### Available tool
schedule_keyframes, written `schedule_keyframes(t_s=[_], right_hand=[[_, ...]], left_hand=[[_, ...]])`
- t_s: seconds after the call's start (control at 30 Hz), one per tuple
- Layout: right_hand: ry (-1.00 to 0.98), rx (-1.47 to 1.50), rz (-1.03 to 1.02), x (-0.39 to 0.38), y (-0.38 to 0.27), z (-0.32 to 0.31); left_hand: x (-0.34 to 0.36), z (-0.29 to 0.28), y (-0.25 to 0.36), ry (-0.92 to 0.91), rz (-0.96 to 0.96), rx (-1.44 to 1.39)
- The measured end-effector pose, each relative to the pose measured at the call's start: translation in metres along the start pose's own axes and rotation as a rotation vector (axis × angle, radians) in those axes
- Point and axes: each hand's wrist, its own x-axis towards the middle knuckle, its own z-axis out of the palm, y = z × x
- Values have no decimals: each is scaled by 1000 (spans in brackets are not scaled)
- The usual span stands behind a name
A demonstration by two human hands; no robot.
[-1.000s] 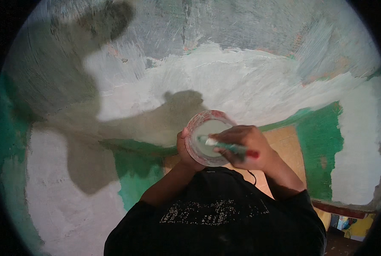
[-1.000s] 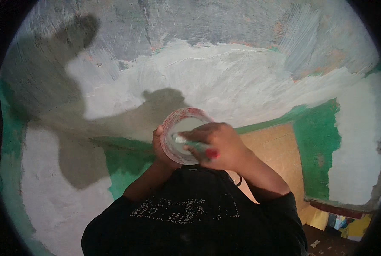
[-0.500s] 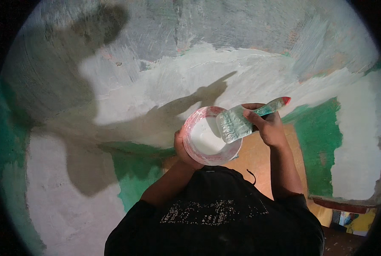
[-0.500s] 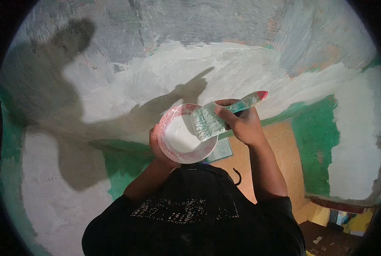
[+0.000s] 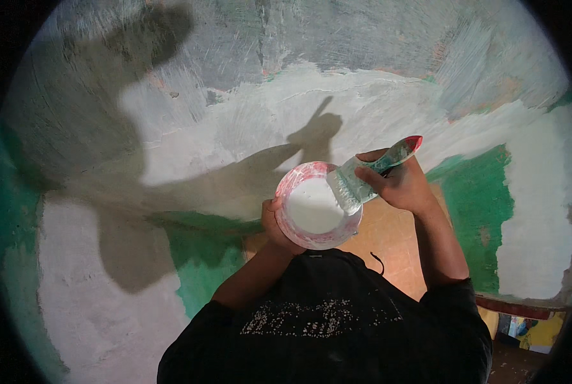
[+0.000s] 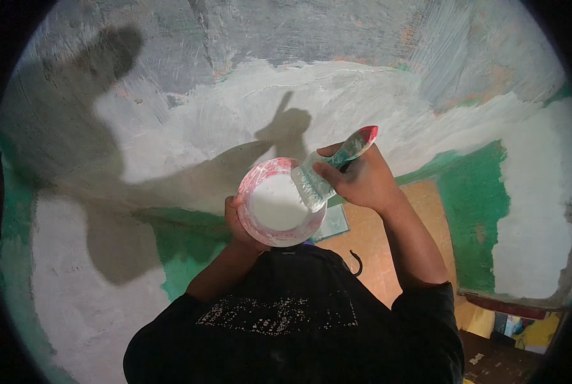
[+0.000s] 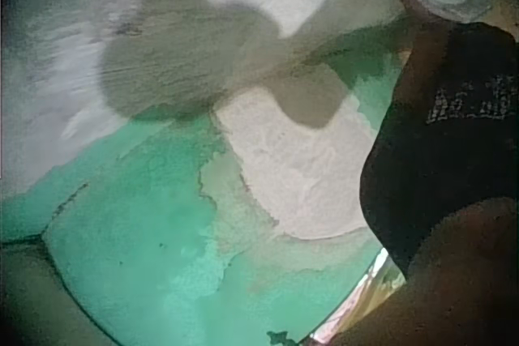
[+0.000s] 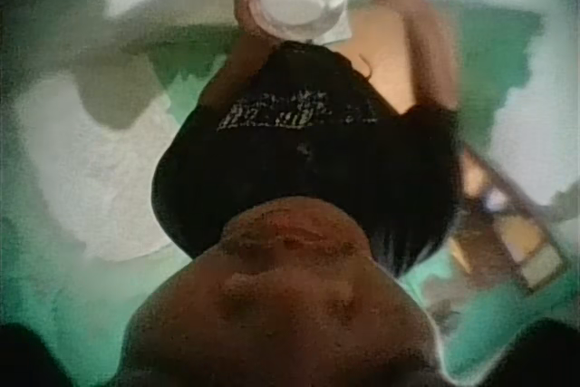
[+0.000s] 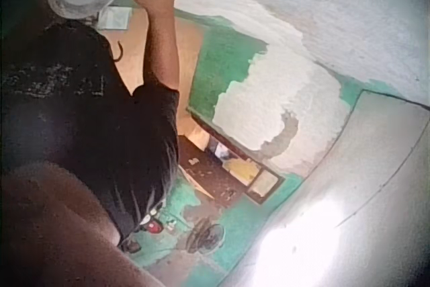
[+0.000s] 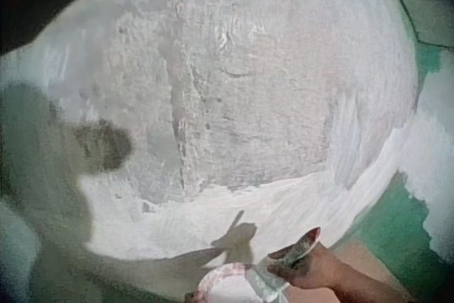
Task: The person paints a wall with white paint using a paint brush, dipping the brush into a paint bucket and applying the paint to the wall.
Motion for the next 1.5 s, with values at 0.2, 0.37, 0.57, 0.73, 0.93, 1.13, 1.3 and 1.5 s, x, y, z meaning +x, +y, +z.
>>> schedule_keyframes(t_s=[0.2, 0.37, 0.57, 0.73, 0.93, 1.13, 1.3, 1.5], right_hand=[[58, -93, -133, 4, -4, 6], [78, -227, -222, 7, -18, 10], [74, -295, -289, 8, -18, 12], [57, -265, -262, 8, -18, 10], [40, -49, -191, 0, -27, -4], [1, 132, -338, -13, -41, -25], [-187, -147, -722, -25, -32, -32], [-334, -537, -898, -40, -18, -29]], left_hand=[[2, 10, 0, -80, 2, -38], [2, 4, -3, -79, 10, -48], [9, 5, -1, -198, 36, 2], [6, 11, -2, -137, 65, -18], [6, 14, 10, -85, 21, 4], [14, 25, 14, -162, 64, -117], [5, 13, 15, -38, 52, -113], [9, 8, 19, -13, 52, -193]])
